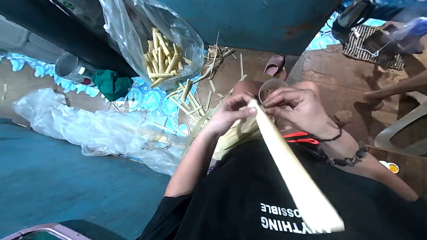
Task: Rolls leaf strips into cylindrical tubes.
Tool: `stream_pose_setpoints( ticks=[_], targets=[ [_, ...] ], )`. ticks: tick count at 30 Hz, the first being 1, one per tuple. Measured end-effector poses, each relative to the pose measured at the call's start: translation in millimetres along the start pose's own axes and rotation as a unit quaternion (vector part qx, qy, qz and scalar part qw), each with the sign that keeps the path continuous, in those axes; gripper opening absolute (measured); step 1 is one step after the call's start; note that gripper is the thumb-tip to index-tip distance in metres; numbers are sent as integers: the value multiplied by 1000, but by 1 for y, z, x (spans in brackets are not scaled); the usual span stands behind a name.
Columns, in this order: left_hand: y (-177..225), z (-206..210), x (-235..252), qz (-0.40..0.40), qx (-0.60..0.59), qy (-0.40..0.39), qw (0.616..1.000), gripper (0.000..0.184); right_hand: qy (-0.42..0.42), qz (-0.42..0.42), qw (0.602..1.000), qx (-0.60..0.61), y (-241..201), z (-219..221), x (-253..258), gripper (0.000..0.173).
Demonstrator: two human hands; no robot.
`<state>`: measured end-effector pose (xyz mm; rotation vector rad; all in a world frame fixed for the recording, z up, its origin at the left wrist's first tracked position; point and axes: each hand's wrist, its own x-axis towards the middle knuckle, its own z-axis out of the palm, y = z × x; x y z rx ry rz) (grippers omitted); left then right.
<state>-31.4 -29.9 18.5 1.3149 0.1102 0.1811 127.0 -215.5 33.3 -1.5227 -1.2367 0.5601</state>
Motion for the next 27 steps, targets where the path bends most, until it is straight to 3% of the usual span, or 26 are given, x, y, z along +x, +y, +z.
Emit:
stream_pose_setpoints(
  ticks=[3,5,6,7,10,12,15,19,27],
  targets=[
    [8,-31,0,-11,39,120,992,12,-146,132,967,-165,53,-9,-32,19],
    [12,-48,-1,-13,16,198,980,14,-312,257,886,-228,72,-12,-46,23],
    [13,-52,0,-15,-6,241,971,14,-360,271,854,-259,76,-12,-51,22],
    [13,-54,1,-15,-29,284,958,15,-372,268,848,-268,79,-12,-56,21],
    [8,-49,8,4,-94,385,918,18,-325,266,875,-240,74,-19,-57,27],
    [6,-40,11,-3,-117,400,909,22,-264,270,900,-218,63,-25,-51,28],
    [6,-23,10,-24,-94,321,942,26,-178,270,922,-211,44,-26,-37,44],
    [2,-4,9,-2,-45,231,972,34,-37,121,967,-222,40,-11,-26,27],
    [12,22,8,-14,-71,167,983,41,52,-40,959,-275,1,20,4,30]
  ],
)
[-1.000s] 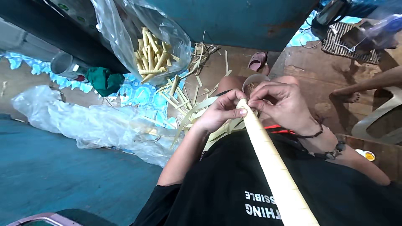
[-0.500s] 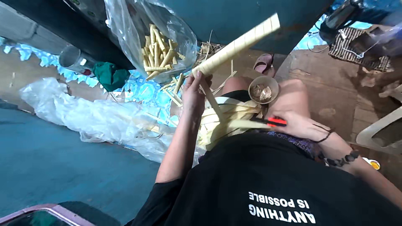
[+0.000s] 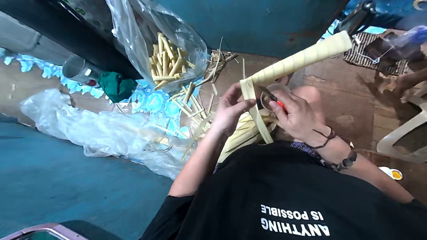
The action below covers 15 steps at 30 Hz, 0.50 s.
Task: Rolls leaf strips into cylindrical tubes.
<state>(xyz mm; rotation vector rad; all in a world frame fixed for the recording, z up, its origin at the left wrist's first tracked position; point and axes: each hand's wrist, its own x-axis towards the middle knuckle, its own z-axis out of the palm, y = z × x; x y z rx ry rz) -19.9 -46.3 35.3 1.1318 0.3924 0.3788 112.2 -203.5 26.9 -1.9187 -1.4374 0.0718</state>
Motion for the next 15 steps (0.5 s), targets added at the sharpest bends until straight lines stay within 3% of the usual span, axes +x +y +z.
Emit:
stream_pose_setpoints(
  ticks=[2,5,8,10,12,13,15],
  targets=[
    [-4,9,-7,-32,13,-43,998,50,-48,23,999,0,-9,0,5,26],
    [-11,9,-7,-44,10,-86,995,70,-85,42,995,16,-7,3,7,34],
    [-3,-14,3,-15,31,-38,999,52,-95,14,995,42,9,1,-2,29],
    [15,-49,12,-1,63,-13,998,37,-153,27,987,50,19,-7,-13,28],
    [35,-101,23,29,91,5,995,37,-188,45,979,58,31,-8,-27,28],
    [43,-128,27,55,101,66,991,39,-203,64,975,64,36,-8,-34,27],
    [53,-178,33,75,87,287,951,49,-225,110,965,76,44,-8,-45,26]
  ],
)
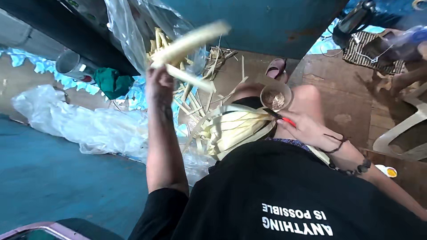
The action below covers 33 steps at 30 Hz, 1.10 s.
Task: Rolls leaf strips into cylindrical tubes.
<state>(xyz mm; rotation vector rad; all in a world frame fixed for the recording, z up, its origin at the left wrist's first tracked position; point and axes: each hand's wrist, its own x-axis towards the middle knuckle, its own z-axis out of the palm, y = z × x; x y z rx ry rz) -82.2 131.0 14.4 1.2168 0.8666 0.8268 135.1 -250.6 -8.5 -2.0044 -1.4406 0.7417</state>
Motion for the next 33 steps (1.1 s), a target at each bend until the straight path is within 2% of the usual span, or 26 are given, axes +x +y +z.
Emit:
stream_pose_setpoints(
  ticks=[1,2,3,4,5,7,8,9,10,11,12,13,16,19,20,23,26,29,31,33],
  targets=[
    [0,-17,9,-20,9,109,994,63,-3,22,1000,2,4,0,-3,25],
    [-2,-29,11,-26,33,174,984,79,1,46,999,-4,8,0,-5,24],
    [-5,-32,5,-10,70,192,979,86,5,71,997,-16,14,-2,-6,27],
    [-7,-23,-10,18,111,168,979,81,5,99,995,-26,19,-3,-7,34],
    [-9,-8,-35,43,160,106,981,67,4,126,991,-38,25,-2,-8,44],
    [-21,23,-88,65,263,-109,956,26,-22,165,983,-71,31,1,-7,62],
    [-30,33,-111,48,325,-237,914,16,-48,181,978,-91,32,4,-6,65],
    [-39,40,-131,22,395,-347,851,13,-73,196,972,-106,33,7,-5,61],
    [-50,45,-147,-10,465,-423,778,16,-91,211,967,-111,34,9,-4,55],
    [-60,45,-161,-45,524,-457,717,21,-102,225,963,-111,36,10,-5,49],
    [-67,42,-171,-72,561,-460,684,25,-102,234,961,-108,37,10,-6,43],
    [-73,37,-178,-77,579,-444,679,27,-90,237,962,-102,38,9,-9,41],
    [-88,16,-188,-71,596,-400,693,32,-34,218,972,-77,39,6,-17,44],
    [-79,14,-186,-127,583,-437,673,35,1,218,970,-109,42,7,-20,61],
    [-75,13,-187,-121,572,-441,681,34,-2,229,966,-119,42,7,-21,62],
    [-59,11,-185,-50,504,-426,750,32,2,221,972,-85,45,4,-24,48],
    [-20,10,-179,-5,447,-394,803,33,8,170,985,-8,45,-3,-31,39],
    [19,5,-172,52,332,-377,863,21,-43,118,987,101,43,-8,-37,34],
    [47,4,-169,88,251,-382,885,20,-104,104,984,105,39,-5,-33,28],
    [72,6,-165,126,207,-395,886,20,-159,101,982,28,34,6,-24,27]
  ],
)
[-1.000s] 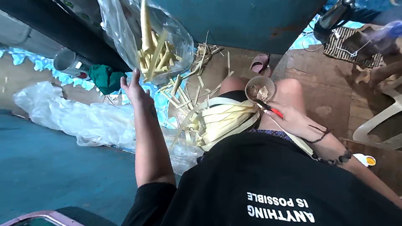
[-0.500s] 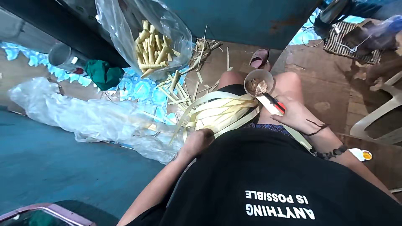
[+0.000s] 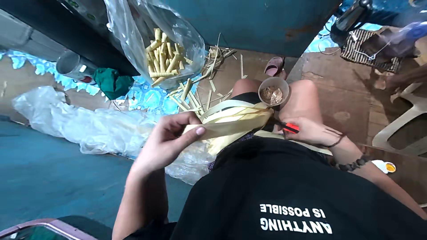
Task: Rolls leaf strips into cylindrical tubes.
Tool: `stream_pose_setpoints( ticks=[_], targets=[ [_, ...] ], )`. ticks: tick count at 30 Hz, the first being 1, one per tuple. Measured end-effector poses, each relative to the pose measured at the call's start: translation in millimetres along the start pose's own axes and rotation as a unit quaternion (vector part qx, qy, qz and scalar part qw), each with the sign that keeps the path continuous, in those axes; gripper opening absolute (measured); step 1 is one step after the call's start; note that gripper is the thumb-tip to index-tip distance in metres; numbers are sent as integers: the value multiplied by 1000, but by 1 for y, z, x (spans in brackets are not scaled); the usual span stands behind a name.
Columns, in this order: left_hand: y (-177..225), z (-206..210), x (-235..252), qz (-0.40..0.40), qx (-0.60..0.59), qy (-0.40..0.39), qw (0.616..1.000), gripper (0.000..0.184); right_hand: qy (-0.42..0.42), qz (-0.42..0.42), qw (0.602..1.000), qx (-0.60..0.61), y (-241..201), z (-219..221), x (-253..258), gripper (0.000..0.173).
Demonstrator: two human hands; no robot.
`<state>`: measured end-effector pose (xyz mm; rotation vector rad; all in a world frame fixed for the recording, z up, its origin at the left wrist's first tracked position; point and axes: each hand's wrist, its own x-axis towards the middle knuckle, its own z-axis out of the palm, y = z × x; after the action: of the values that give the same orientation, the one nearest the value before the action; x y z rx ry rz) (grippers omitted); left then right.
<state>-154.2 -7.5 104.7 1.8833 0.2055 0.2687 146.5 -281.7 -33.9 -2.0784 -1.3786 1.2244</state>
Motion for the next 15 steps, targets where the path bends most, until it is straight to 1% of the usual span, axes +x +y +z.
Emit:
stream_pose_setpoints(
  ticks=[2,3,4,5,6,7,8,9,10,11,12,13,14,15],
  targets=[
    [16,-9,8,45,1,1,999,17,-47,15,993,-106,-5,11,12,33],
    [24,-12,13,56,8,1,998,14,-58,9,990,-131,-7,14,16,34],
    [30,-15,18,64,23,4,998,12,-46,-2,990,-136,-8,12,16,35],
    [35,-18,22,71,37,9,997,11,-13,-3,991,-133,-13,5,14,36],
    [39,-21,26,75,49,14,996,10,50,-10,991,-123,-21,-4,9,33],
    [41,-24,29,79,57,17,995,9,135,-35,985,-106,-27,-14,3,28],
    [42,-26,31,82,60,16,995,8,216,-73,970,-88,-33,-24,-1,27],
    [42,-28,35,90,59,13,994,9,286,-120,948,-72,-41,-32,-5,32],
    [42,-27,38,99,52,10,994,10,326,-157,930,-62,-51,-39,-6,45],
    [41,-26,42,112,39,6,993,10,337,-182,922,-59,-61,-41,-5,60],
    [41,-23,46,125,26,3,992,9,332,-204,919,-62,-71,-39,0,73],
    [40,-21,49,137,9,1,991,8,320,-218,920,-67,-78,-36,6,79],
    [38,-22,52,144,-2,2,990,7,314,-219,920,-79,-81,-32,12,75],
    [34,-26,54,143,0,11,990,6,320,-214,919,-91,-82,-30,16,63]
  ],
)
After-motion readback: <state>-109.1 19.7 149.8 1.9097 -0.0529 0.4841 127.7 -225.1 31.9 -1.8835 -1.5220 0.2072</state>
